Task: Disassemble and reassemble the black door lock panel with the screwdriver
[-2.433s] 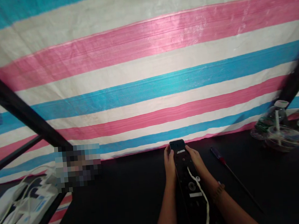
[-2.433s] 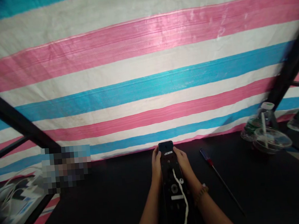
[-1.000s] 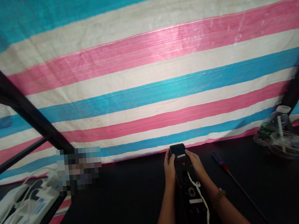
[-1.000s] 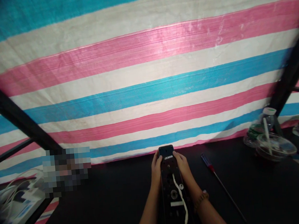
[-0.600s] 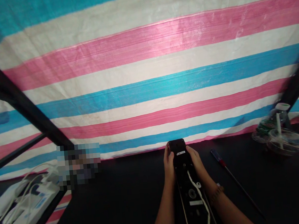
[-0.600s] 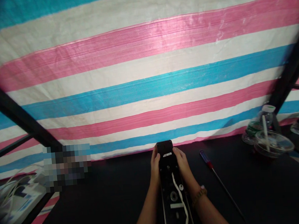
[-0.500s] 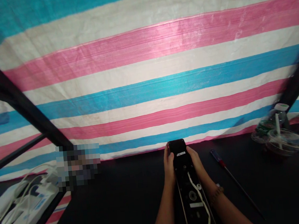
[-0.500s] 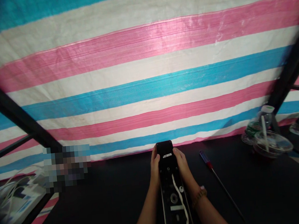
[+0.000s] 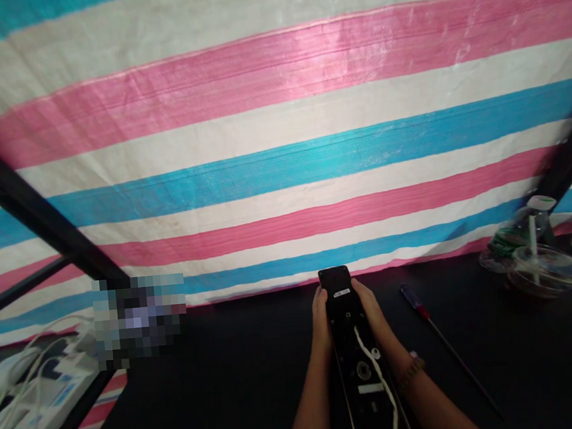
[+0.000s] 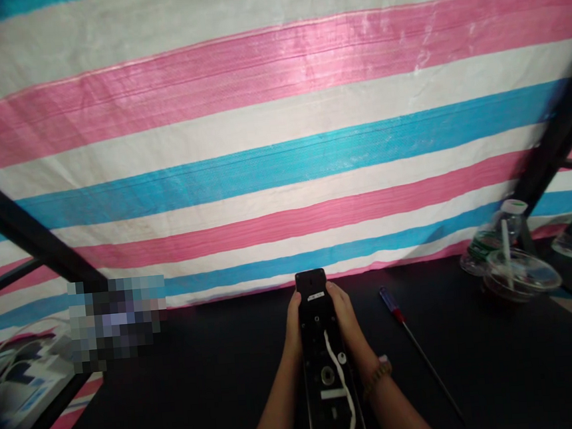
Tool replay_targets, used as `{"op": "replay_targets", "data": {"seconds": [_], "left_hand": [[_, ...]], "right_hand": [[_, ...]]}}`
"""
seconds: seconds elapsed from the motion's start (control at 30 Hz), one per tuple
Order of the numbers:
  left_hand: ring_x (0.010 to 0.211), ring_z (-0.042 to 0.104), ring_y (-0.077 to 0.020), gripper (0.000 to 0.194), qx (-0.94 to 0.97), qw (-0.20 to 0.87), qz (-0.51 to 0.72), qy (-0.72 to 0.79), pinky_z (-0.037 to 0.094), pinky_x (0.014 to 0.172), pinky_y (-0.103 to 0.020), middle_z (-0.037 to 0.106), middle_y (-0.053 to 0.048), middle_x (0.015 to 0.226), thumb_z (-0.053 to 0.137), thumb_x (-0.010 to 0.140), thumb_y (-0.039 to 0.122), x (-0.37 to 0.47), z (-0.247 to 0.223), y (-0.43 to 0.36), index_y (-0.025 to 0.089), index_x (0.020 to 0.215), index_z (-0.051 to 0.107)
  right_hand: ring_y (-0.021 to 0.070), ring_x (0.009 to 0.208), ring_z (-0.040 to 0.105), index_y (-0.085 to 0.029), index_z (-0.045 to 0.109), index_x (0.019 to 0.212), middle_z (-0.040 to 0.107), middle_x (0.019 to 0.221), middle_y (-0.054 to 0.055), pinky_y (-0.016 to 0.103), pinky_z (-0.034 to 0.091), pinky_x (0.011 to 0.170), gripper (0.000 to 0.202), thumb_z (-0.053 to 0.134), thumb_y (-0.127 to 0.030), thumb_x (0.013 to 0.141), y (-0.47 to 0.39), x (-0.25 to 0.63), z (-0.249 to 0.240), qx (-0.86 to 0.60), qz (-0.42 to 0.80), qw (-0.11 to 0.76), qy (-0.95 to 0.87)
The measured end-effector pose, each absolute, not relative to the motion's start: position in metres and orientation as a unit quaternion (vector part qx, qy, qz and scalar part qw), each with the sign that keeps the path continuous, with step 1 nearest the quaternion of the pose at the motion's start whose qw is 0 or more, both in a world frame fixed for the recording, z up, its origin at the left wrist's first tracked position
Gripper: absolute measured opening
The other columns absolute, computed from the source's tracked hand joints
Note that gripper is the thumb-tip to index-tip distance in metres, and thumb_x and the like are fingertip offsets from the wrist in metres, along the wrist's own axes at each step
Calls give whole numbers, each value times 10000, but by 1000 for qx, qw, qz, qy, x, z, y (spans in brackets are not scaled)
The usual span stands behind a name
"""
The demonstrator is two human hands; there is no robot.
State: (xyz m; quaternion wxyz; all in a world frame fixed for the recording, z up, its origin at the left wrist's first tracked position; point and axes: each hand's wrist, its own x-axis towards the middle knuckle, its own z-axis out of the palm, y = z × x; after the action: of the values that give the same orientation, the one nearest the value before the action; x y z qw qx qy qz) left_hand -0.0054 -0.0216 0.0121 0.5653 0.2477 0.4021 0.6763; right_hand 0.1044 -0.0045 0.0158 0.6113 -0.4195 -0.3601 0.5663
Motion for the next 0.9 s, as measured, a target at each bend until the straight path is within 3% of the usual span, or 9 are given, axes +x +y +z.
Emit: {"op": "replay_targets", "data": {"seconds": [0.17,0.33,0.6,0.9], "left_hand": [[857,697,-226,525,237,527,693,431,528,783,-338,728,-74,961,797,650,394,-9,11,-8,191,1098,614],[1008,678,-258,412,275,489,702,438,501,912,-370,727,-120,1051,798,640,325,-14,3,-1,165,1000,676],[1028,677,-273,363,300,480,698,439,483,966,-420,731,-139,1078,782,683,323,-14,2,0,153,995,706],[1054,674,-281,392,328,487,674,448,491,977,-425,728,-143,1113,789,703,367,-19,-6,2,148,1023,730]], "right_hand": [[244,817,681,-194,703,900,745,868,46,329,521,737,432,769,-501,604,7,103,7,-428,538,652,-318],[281,885,689,-173,743,918,762,908,81,370,521,787,412,747,-431,597,13,104,1,-436,541,641,-327],[255,797,707,-165,754,935,774,861,70,363,538,750,367,713,-377,638,10,104,6,-436,542,634,-339],[260,871,706,-160,736,960,768,932,84,374,543,793,362,728,-360,658,14,108,-6,-450,516,633,-361]]}}
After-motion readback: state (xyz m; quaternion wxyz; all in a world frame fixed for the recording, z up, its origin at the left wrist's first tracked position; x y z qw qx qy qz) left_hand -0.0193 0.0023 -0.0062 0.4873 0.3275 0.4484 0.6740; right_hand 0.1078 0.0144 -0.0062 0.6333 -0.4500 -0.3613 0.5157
